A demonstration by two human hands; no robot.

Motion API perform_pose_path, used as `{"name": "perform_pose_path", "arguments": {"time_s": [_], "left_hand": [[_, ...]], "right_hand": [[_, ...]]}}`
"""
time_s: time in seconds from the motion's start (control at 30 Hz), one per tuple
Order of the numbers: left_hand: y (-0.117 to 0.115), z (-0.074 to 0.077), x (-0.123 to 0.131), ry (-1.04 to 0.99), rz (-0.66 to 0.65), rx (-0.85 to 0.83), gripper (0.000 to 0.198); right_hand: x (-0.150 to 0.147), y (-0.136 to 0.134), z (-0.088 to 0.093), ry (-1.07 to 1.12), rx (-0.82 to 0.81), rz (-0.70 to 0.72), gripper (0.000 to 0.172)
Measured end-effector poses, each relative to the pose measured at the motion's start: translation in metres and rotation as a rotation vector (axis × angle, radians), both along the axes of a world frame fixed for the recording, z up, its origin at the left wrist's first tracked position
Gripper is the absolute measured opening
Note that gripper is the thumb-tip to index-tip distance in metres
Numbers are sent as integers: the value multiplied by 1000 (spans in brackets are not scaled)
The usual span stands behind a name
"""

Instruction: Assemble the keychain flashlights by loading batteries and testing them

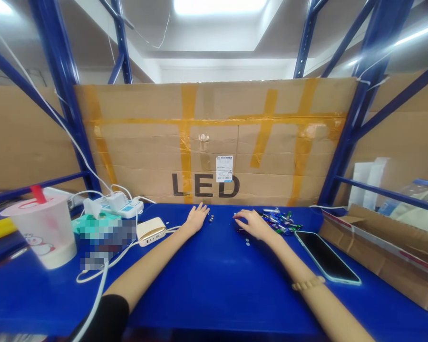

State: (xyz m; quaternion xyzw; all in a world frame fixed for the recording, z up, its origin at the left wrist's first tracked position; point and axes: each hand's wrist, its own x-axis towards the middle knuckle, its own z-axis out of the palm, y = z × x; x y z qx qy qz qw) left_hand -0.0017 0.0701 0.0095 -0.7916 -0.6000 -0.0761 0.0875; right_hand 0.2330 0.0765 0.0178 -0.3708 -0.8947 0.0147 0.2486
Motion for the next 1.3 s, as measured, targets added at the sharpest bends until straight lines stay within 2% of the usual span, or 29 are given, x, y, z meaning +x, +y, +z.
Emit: {"name": "perform_pose_path", "arguments": {"time_s": [0.1,0.17,0.33,0.4,0.47,0.57,0.7,0.77,0.9,1.1,1.3], "left_hand": [[6,1,3,-27,5,21,38],[1,3,5,-49,0,55,27],[-32,5,8,-105,-35,143,19],[-49,3,11,-102,-93,124,19],[-62,-1,13,-90,-228,90,18],[-73,-8,13,-130,-350,61,19],[-77,-10,7,-266,-338,9,23],[-78,-8,6,-271,-326,-8,23],[-81,-9,8,-145,-369,-2,26],[-82,-14,10,27,-495,103,28],[-82,-14,9,47,-475,138,26]], "right_hand": [[5,3,0,5,17,-20,22],[8,4,-2,-4,25,-34,22],[3,4,-10,-20,23,-21,23],[-3,1,-14,-19,9,7,24],[-11,-3,-17,-16,-5,34,26],[-21,-9,-22,-5,-23,67,28],[-27,-13,-26,4,-45,97,28],[-28,-11,-29,7,-61,98,28],[-27,-5,-34,23,-95,89,30],[-27,0,-38,40,-105,93,29],[-28,0,-36,35,-51,138,25]]}}
